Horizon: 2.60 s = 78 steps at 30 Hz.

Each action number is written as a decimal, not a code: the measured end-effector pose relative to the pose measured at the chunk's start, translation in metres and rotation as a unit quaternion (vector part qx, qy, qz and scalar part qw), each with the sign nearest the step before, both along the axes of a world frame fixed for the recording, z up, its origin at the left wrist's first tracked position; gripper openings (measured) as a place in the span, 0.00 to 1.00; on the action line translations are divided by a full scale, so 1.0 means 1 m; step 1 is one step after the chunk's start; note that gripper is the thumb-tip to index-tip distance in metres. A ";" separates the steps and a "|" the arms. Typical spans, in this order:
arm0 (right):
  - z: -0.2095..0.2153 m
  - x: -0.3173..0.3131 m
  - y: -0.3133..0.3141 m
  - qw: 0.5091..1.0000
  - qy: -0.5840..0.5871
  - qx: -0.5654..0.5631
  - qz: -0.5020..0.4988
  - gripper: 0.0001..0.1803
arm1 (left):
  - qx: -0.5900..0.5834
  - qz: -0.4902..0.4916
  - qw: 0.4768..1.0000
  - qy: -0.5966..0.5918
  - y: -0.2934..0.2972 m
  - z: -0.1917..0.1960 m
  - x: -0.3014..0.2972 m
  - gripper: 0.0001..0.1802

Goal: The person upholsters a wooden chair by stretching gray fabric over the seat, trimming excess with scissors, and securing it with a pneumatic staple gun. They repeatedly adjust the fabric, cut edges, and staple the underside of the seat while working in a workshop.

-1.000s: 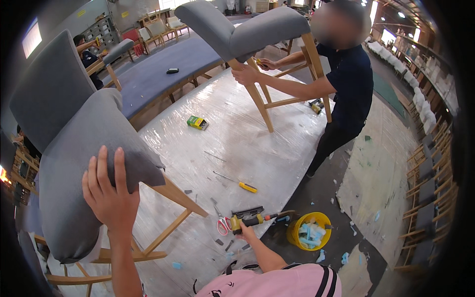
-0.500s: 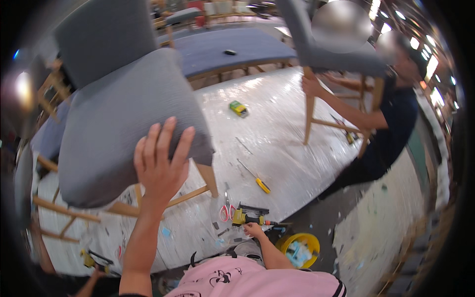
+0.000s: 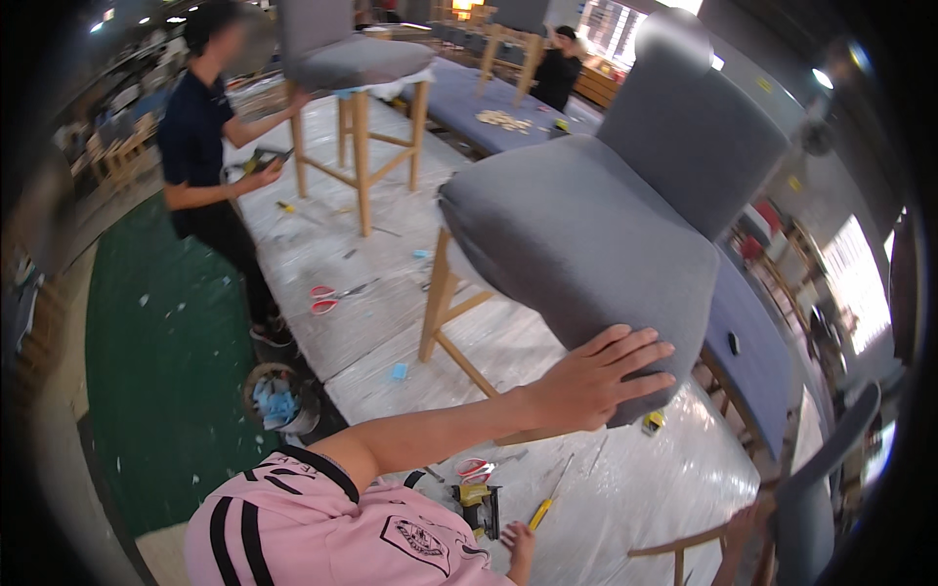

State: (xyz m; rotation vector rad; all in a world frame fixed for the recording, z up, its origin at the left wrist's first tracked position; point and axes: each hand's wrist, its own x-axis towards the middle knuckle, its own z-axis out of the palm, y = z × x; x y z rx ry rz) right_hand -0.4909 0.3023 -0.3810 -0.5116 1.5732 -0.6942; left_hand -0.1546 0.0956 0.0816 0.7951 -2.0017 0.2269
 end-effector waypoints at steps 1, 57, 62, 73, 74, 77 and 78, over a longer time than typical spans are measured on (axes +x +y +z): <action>0.014 -0.012 -0.027 0.999 0.005 -0.041 0.009 0.15 | 0.001 0.001 1.000 0.010 0.003 0.003 0.003 0.37; -0.064 0.143 -0.157 0.782 0.221 -0.232 0.534 0.33 | -0.057 0.147 0.980 0.123 -0.045 0.042 0.187 0.22; -0.040 0.149 -0.148 0.754 0.228 -0.241 0.567 0.35 | -0.096 0.139 0.972 0.160 -0.038 0.030 0.189 0.21; -0.059 0.144 -0.163 0.809 0.264 -0.276 0.448 0.27 | -0.099 0.134 0.971 0.169 -0.042 0.035 0.183 0.22; -0.057 0.143 -0.161 0.846 0.246 -0.222 0.417 0.28 | -0.101 0.133 0.972 0.167 -0.040 0.034 0.185 0.22; -0.040 0.142 -0.139 0.911 0.191 -0.164 0.327 0.29 | -0.105 0.138 0.972 0.160 -0.035 0.030 0.195 0.21; -0.037 0.139 -0.130 0.925 0.177 -0.162 0.295 0.30 | -0.107 0.136 0.972 0.159 -0.034 0.030 0.193 0.20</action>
